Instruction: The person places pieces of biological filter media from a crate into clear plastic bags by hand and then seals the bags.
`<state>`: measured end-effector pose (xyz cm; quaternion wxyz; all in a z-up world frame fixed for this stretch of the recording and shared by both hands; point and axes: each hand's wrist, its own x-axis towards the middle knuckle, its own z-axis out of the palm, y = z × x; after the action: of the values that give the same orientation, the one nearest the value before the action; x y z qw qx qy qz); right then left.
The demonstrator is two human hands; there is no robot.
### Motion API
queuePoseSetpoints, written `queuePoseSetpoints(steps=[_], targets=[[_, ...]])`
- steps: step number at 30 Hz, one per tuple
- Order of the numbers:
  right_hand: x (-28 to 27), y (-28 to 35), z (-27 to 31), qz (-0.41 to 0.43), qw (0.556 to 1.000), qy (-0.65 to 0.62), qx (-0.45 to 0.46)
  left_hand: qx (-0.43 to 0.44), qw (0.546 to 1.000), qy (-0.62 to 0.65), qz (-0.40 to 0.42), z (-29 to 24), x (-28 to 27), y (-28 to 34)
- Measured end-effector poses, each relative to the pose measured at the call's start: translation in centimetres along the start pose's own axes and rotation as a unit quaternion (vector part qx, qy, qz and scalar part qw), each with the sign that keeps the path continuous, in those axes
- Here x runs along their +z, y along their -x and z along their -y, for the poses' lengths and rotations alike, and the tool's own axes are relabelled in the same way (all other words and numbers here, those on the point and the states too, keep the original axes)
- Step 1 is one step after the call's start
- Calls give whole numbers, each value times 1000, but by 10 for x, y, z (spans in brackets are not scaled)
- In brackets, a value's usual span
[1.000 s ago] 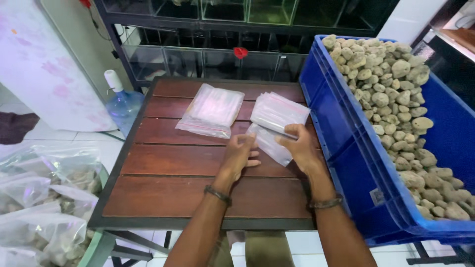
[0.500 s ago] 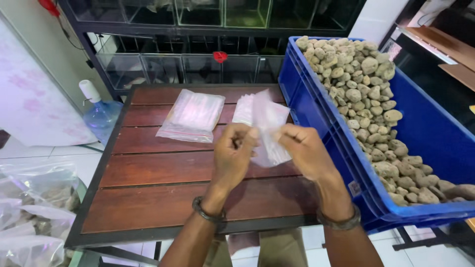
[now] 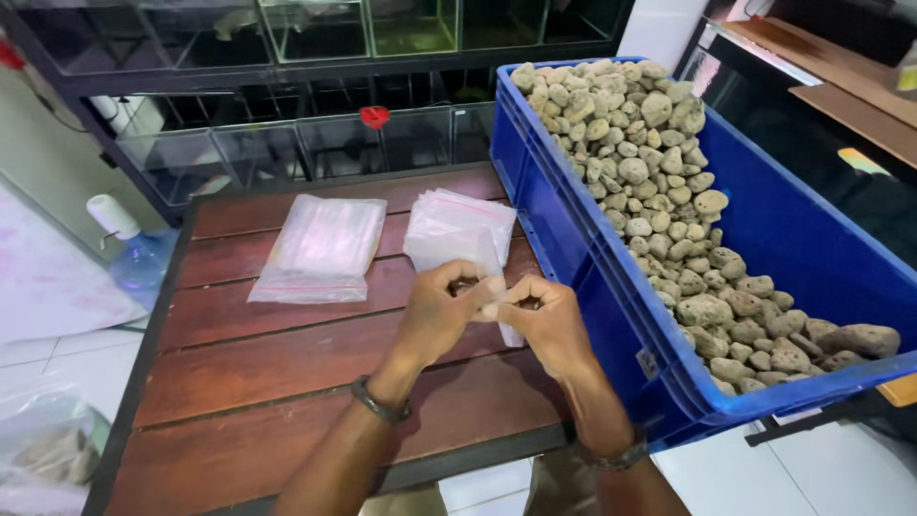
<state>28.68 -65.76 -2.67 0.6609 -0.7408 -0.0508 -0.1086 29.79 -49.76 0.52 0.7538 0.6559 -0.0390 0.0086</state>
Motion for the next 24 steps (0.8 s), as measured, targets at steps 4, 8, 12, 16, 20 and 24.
queuePoseSetpoints(steps=[4,8,12,16,20,24], targets=[[0,-6,-23,-23,991,-93,92,-45,995,87,14,8,4,0],[4,-1,-16,-60,977,-161,127,-43,997,70,-5,14,3,5],[4,5,7,-87,991,104,4,-19,999,-15,-35,24,5,6],[5,10,24,-157,962,205,-92,31,987,-145,-70,20,-5,10],[-12,15,51,-184,920,315,-140,78,963,-246,-82,-17,-16,22],[-11,20,65,-152,904,357,-180,183,927,-328,-6,-43,-19,33]])
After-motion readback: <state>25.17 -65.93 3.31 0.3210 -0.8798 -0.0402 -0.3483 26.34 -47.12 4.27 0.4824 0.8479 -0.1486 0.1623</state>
